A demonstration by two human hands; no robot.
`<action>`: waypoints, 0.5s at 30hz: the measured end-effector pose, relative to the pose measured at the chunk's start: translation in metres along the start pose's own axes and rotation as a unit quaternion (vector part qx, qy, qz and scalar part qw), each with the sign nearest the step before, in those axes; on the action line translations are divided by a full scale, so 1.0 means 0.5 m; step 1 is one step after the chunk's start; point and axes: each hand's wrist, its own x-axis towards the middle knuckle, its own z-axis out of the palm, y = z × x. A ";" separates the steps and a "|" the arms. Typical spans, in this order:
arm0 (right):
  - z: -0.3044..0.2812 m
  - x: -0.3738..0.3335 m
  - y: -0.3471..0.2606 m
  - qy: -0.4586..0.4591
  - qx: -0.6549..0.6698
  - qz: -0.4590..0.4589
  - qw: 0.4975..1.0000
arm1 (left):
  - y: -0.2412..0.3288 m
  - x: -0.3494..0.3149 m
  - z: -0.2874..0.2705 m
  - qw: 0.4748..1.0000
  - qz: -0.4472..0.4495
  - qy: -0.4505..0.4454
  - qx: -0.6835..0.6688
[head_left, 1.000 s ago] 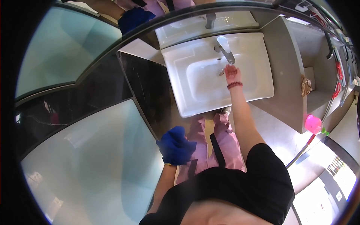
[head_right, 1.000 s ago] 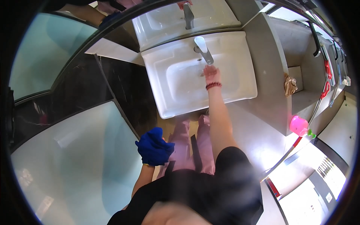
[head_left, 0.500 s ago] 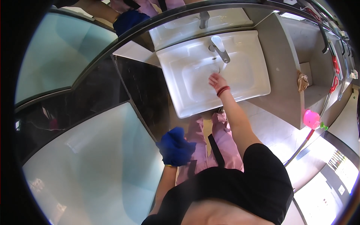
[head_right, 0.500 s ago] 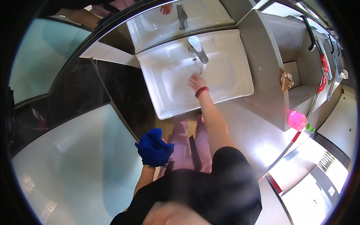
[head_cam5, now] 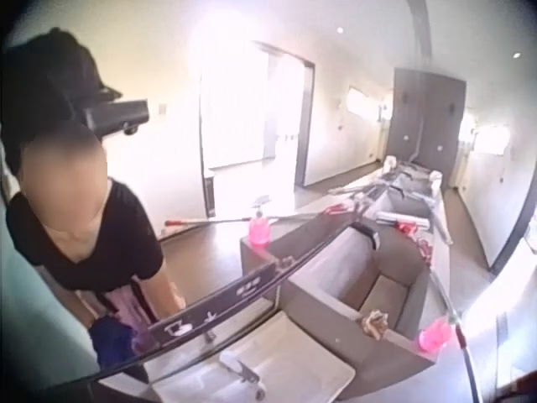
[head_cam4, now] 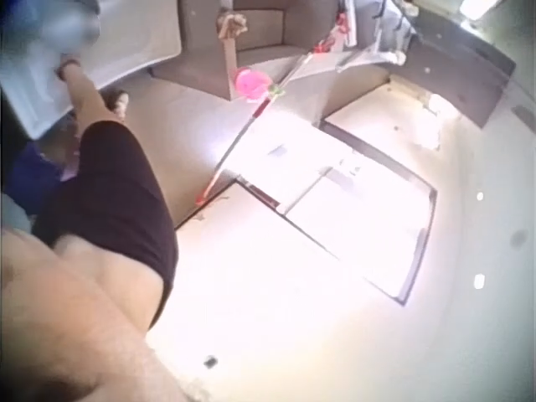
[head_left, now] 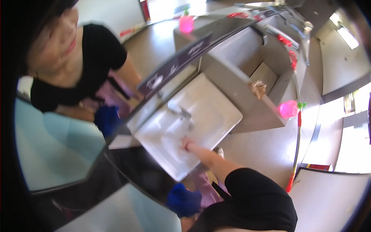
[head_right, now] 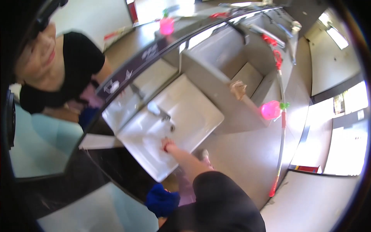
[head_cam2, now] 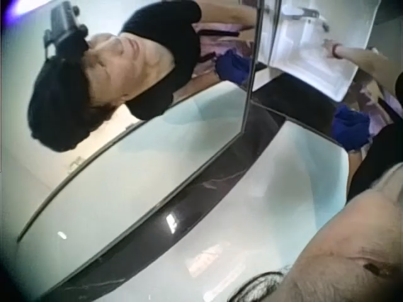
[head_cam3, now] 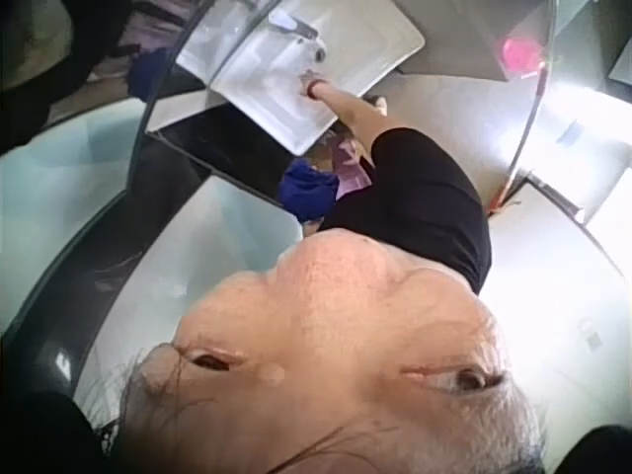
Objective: Cleaning a bathroom sink and faucet using a cleaning cloth.
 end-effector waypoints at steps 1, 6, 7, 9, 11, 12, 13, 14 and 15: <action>0.016 -0.036 -0.004 0.101 0.049 -0.036 0.993 | 0.009 0.026 -0.001 0.999 0.033 -0.001 0.009; -0.030 -0.166 -0.076 0.105 0.283 -0.158 0.940 | 0.107 0.140 0.002 0.982 0.184 -0.001 0.052; -0.041 -0.202 -0.085 0.111 0.265 -0.186 0.939 | 0.133 0.156 0.007 0.976 0.212 0.001 0.058; -0.078 -0.309 -0.125 0.110 0.237 -0.232 0.937 | 0.168 0.178 0.007 0.964 0.255 0.011 0.073; -0.118 -0.415 -0.165 0.171 0.118 -0.238 0.949 | 0.208 0.189 0.024 0.951 0.297 0.010 0.082; -0.135 -0.457 -0.175 0.202 -0.036 -0.256 0.945 | 0.235 0.193 0.042 0.943 0.321 0.003 0.083; -0.147 -0.504 -0.194 0.181 -0.040 -0.232 0.955 | 0.256 0.196 0.053 0.936 0.342 -0.001 0.087; -0.149 -0.510 -0.177 0.176 -0.035 -0.243 0.953 | 0.279 0.199 0.069 0.927 0.364 -0.007 0.091; -0.148 -0.515 -0.163 0.169 -0.031 -0.256 0.951 | 0.300 0.200 0.083 0.918 0.384 -0.011 0.097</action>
